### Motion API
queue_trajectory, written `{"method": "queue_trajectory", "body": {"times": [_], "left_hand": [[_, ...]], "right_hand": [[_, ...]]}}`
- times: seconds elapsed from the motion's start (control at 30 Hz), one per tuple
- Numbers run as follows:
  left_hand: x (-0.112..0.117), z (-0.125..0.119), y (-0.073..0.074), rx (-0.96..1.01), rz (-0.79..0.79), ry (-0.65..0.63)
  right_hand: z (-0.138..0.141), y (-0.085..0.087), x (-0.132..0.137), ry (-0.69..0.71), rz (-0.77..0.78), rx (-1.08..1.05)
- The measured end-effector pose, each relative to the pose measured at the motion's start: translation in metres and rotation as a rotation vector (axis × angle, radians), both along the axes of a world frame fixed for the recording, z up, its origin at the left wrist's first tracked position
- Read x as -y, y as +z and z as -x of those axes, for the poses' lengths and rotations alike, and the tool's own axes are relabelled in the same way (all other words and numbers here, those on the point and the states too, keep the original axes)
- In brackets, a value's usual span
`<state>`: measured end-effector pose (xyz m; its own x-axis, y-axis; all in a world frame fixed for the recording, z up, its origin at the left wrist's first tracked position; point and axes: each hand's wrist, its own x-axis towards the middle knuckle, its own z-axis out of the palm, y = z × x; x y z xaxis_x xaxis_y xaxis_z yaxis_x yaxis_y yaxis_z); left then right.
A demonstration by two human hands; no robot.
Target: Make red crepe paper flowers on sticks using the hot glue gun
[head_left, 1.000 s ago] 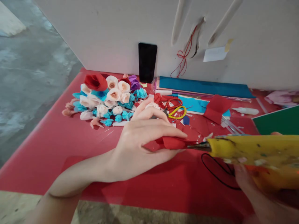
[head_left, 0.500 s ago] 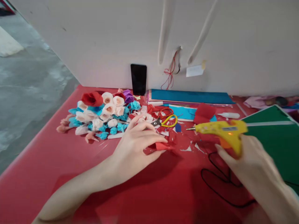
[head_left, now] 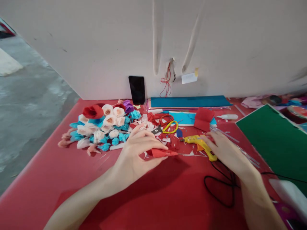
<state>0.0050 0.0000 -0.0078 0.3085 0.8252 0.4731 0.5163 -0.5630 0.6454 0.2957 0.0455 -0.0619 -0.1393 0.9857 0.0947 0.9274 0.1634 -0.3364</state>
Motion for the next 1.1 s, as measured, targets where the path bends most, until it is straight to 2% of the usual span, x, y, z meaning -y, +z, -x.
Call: {"method": "queue_trajectory", "body": {"times": [0.1, 0.13, 0.23, 0.37, 0.47, 0.6, 1.1], "left_hand": [[0.001, 0.000, 0.000, 0.013, 0.017, -0.016], [0.001, 0.000, -0.001, 0.009, 0.029, -0.029], [0.002, 0.000, -0.002, -0.007, 0.073, -0.057], [0.003, -0.002, -0.001, 0.007, 0.102, -0.104], [0.004, -0.004, -0.001, 0.017, 0.103, -0.141], [0.003, -0.005, -0.002, 0.029, 0.129, -0.147], [0.003, -0.002, -0.008, 0.139, 0.214, -0.215]], "right_hand": [[0.021, 0.037, 0.027, 0.086, -0.145, -0.120], [0.031, 0.047, 0.037, 0.191, -0.233, -0.201], [0.062, 0.062, 0.056, 0.421, -0.247, -0.250], [0.085, 0.056, 0.060, 0.492, -0.225, -0.346], [0.088, 0.048, 0.057, 0.510, -0.196, -0.441], [0.087, 0.044, 0.056, 0.528, -0.233, -0.545], [0.087, 0.050, 0.057, 0.547, -0.307, -0.593]]}}
